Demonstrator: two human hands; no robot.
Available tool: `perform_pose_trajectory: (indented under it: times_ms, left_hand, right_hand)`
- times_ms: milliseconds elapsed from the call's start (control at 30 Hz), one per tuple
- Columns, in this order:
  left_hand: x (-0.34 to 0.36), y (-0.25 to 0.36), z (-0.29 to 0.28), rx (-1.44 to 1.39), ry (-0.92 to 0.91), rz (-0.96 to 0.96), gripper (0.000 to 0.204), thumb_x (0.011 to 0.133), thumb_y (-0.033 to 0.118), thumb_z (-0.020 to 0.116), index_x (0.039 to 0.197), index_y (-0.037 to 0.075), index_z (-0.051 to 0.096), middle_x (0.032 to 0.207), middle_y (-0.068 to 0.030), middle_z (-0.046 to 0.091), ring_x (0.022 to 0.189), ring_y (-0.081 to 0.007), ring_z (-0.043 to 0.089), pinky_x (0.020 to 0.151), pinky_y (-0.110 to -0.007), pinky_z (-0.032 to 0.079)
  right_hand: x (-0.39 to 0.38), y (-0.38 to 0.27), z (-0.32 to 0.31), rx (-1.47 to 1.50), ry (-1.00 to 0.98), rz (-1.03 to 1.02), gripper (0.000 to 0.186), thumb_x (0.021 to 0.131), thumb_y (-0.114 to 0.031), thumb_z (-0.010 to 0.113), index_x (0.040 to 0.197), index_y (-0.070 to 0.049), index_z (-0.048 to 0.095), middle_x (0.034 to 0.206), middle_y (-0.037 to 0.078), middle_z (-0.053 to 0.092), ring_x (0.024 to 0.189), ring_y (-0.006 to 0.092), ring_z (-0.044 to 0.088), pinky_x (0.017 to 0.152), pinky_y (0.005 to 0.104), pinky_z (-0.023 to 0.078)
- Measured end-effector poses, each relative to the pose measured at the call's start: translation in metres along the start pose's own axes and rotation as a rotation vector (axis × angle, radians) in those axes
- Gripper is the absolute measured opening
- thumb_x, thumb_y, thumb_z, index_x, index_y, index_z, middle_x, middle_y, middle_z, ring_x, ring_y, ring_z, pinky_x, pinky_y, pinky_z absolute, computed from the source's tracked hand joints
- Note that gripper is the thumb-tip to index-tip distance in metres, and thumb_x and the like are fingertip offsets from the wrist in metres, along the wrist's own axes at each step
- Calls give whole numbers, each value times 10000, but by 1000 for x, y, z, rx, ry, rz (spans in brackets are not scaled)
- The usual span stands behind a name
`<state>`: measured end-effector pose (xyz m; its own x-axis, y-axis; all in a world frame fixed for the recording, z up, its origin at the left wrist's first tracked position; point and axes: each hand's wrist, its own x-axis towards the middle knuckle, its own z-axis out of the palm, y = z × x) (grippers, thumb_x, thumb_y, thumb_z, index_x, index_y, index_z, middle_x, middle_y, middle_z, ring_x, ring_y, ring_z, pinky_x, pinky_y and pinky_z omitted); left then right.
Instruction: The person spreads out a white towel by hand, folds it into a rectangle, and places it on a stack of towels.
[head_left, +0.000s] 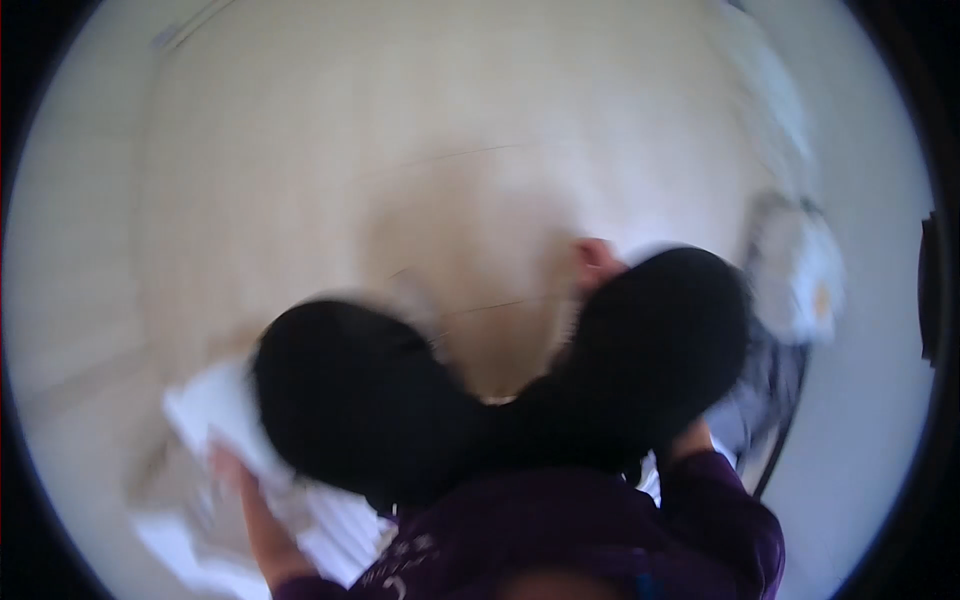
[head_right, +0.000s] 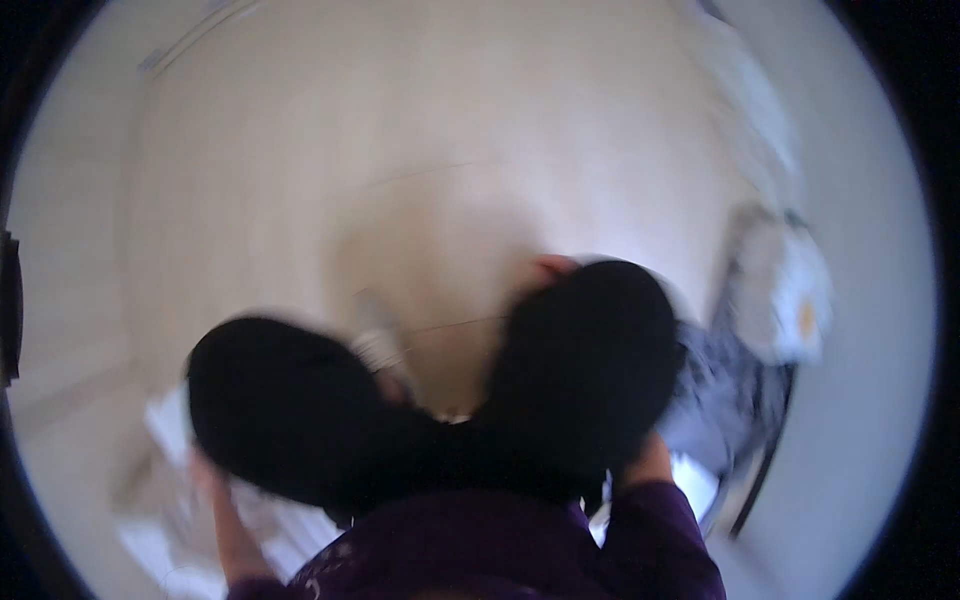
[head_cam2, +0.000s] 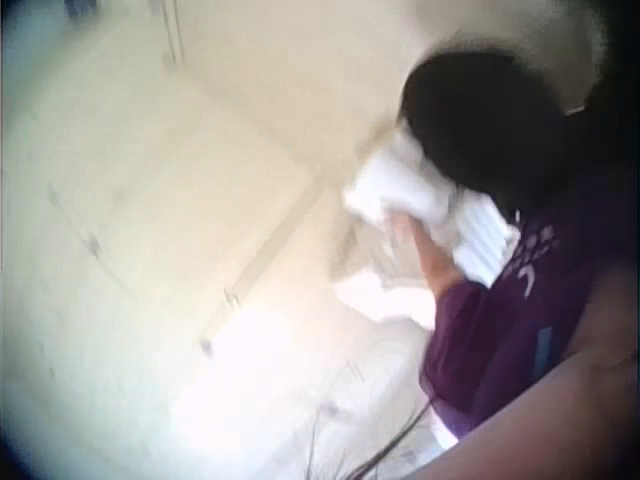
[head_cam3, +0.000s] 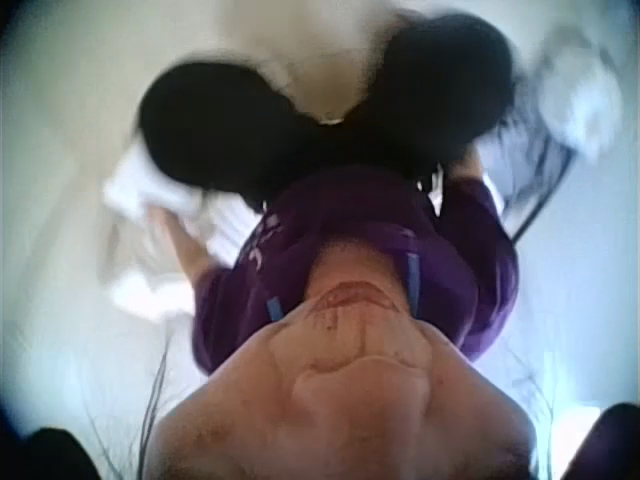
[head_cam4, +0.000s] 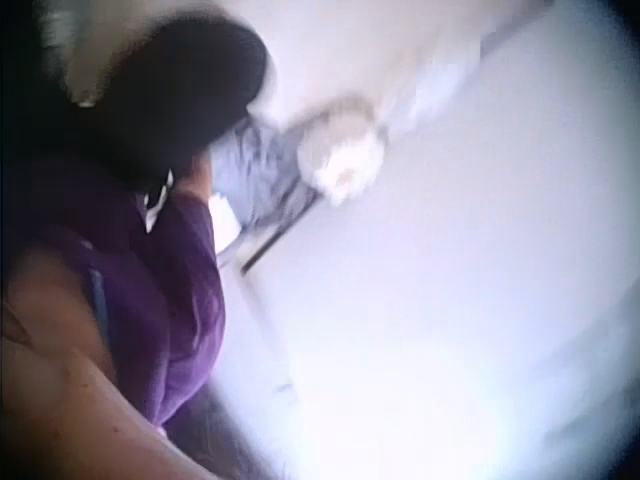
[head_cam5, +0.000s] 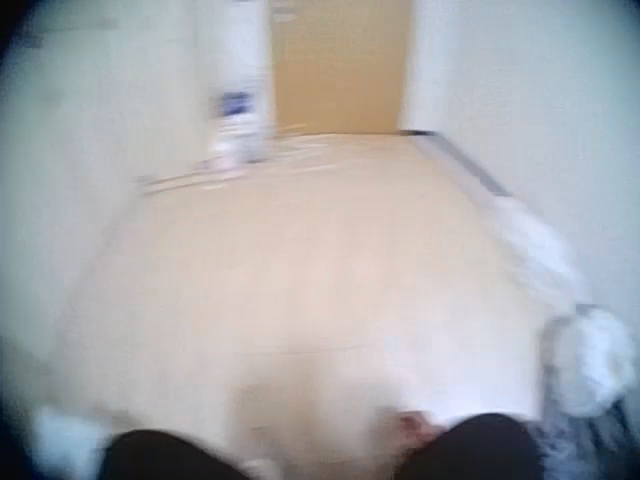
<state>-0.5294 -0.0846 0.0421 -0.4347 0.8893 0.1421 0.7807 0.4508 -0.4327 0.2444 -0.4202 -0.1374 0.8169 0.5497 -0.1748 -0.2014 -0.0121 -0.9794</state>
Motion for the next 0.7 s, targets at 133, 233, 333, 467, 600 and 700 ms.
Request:
perform_pose_trajectory:
  times_ms: [133,233,333,467,600,700]
  left_hand:
    - [-12,170,-12,-311,35,410,678,1017,637,346,1497,181,492,1449,-149,558,1262,-375,563,1001,-578,442]
    - [-36,270,-32,-421,-93,673,647,1021,599,370,1492,173,497,1433,-143,568,1243,-355,576,990,-552,454]
    - [-54,323,-55,-455,-227,813,617,1026,561,395,1487,165,501,1417,-137,578,1223,-334,588,979,-526,466]
    - [-64,362,-76,-471,-368,913,578,1032,511,428,1481,155,507,1395,-128,591,1197,-307,606,965,-491,482]
    - [-60,386,-94,-517,-500,967,541,1038,460,461,1474,144,513,1373,-120,605,1171,-280,623,950,-457,498]
    - [-43,391,-108,-581,-639,965,515,1042,422,485,1470,137,517,1356,-114,615,1151,-260,636,939,-431,510]
  right_hand:
    - [-68,-78,-40,-600,119,-333,104,925,-101,611,991,-52,675,964,164,671,927,356,655,838,422,533]
    - [-111,-133,-64,-868,267,-250,119,875,-22,590,956,-50,673,919,165,672,866,370,667,771,436,543]
    - [-144,-143,-100,-940,487,-76,119,881,5,606,967,-36,677,926,159,677,810,326,675,701,392,544]
    - [-221,-121,-161,-1158,823,-189,174,865,-8,633,1028,-57,668,990,162,679,925,367,657,820,445,535]
    - [-348,-121,-217,-1411,1085,139,410,820,-26,665,1224,-59,604,1163,187,636,1128,385,573,972,469,472]
    - [-420,-126,-243,-1395,1161,873,625,805,-164,719,1377,-59,490,1308,217,567,1221,410,521,1011,520,463]
